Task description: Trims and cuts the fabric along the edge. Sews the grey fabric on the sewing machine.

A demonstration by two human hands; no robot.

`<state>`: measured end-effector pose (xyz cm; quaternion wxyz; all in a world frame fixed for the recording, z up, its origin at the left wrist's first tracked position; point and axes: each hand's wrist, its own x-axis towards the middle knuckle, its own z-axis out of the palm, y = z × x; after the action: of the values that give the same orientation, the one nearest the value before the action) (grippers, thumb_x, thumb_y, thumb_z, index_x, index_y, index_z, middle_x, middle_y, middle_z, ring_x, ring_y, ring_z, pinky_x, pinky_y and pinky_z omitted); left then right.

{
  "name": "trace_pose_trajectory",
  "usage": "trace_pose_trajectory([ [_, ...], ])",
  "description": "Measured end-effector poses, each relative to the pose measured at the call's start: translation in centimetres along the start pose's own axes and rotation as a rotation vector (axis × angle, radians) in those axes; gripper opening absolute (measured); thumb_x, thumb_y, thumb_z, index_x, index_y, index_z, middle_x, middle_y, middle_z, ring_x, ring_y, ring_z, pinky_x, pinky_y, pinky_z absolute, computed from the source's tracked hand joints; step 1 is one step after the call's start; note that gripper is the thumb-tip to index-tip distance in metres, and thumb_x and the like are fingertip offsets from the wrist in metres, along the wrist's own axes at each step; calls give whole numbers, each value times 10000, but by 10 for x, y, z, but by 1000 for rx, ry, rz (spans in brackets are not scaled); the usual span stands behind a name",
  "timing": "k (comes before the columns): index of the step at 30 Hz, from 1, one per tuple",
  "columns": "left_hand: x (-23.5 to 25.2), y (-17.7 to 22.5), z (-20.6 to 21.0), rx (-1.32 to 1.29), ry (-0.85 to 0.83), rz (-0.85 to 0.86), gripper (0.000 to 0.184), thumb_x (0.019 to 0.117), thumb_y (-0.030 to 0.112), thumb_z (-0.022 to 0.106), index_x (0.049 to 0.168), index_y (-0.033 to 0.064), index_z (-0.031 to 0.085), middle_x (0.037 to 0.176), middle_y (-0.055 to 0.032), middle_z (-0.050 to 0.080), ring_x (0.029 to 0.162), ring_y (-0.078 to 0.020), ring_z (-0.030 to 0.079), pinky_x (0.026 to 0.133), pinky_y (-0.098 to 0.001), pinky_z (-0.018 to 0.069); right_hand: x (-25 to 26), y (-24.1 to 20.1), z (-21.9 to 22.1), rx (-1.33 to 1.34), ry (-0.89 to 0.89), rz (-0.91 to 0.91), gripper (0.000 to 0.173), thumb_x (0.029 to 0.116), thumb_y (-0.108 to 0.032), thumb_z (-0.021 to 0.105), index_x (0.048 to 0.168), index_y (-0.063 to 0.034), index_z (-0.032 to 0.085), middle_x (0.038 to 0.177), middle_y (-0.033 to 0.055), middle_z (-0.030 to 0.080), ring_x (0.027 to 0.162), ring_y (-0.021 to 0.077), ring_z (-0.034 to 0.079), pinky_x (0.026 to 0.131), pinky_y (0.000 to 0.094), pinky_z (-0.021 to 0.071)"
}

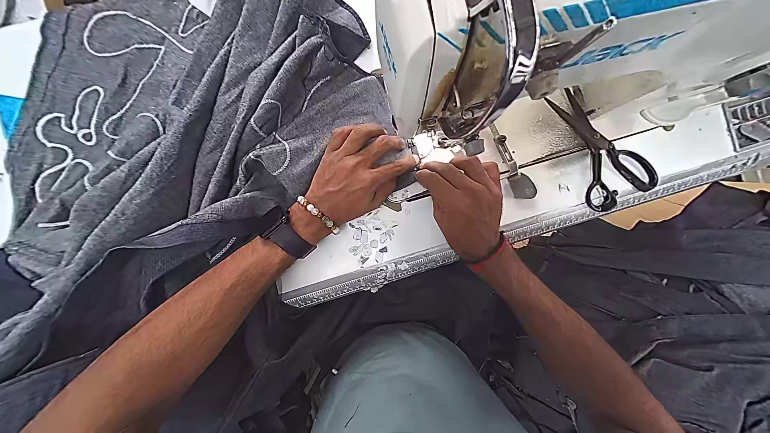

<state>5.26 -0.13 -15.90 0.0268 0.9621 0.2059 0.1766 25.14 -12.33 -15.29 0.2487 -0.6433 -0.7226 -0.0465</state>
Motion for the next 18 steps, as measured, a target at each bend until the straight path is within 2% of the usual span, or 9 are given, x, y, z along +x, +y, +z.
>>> trace_pose_trajectory([
  [5,4,-4,-1,2,-12,-14,368,1026,299,481,1324,347,693,1325,-58,658,1269,-320,540,1071,-509,352,11,6,-8,-18,-73,-57,240,994,-67,576,1072,-172,778,1139,-11,758,1016,213,666,834,458,430],
  [8,7,-9,1,-13,-8,-30,372,1028,293,471,1317,356,696,1302,-80,655,1288,-336,524,1084,-524,342,13,11,-8,-31,-100,-76,237,1007,-98,579,1110,-183,775,1160,-10,755,1092,236,657,870,477,433],
  [11,10,-16,0,-27,2,15,354,1025,278,491,1295,330,714,1270,-84,672,1279,-340,531,1083,-521,344,15,12,-12,-45,-158,-59,260,1025,-175,562,1180,-199,769,1261,6,724,1243,286,595,947,505,431],
  [13,10,-22,-1,-48,18,81,332,1026,268,515,1281,307,725,1254,-68,689,1268,-332,542,1077,-516,347,17,14,-16,-47,-188,-65,283,1022,-191,541,1188,-197,770,1234,67,687,1178,329,574,869,517,423],
  [16,10,-26,-3,-78,29,137,310,1031,251,524,1246,281,745,1281,-15,707,1268,-295,559,1070,-489,354,25,20,-15,-122,-254,-92,339,1036,-189,504,1251,-291,745,1208,80,695,1170,338,590,836,509,439],
  [18,11,-28,-3,-91,32,133,308,1036,233,522,1236,267,753,1287,-10,711,1271,-291,564,1076,-485,356,33,24,-16,-169,-286,-123,374,1043,-182,469,1281,-328,717,1202,80,707,1197,342,600,871,513,443],
])
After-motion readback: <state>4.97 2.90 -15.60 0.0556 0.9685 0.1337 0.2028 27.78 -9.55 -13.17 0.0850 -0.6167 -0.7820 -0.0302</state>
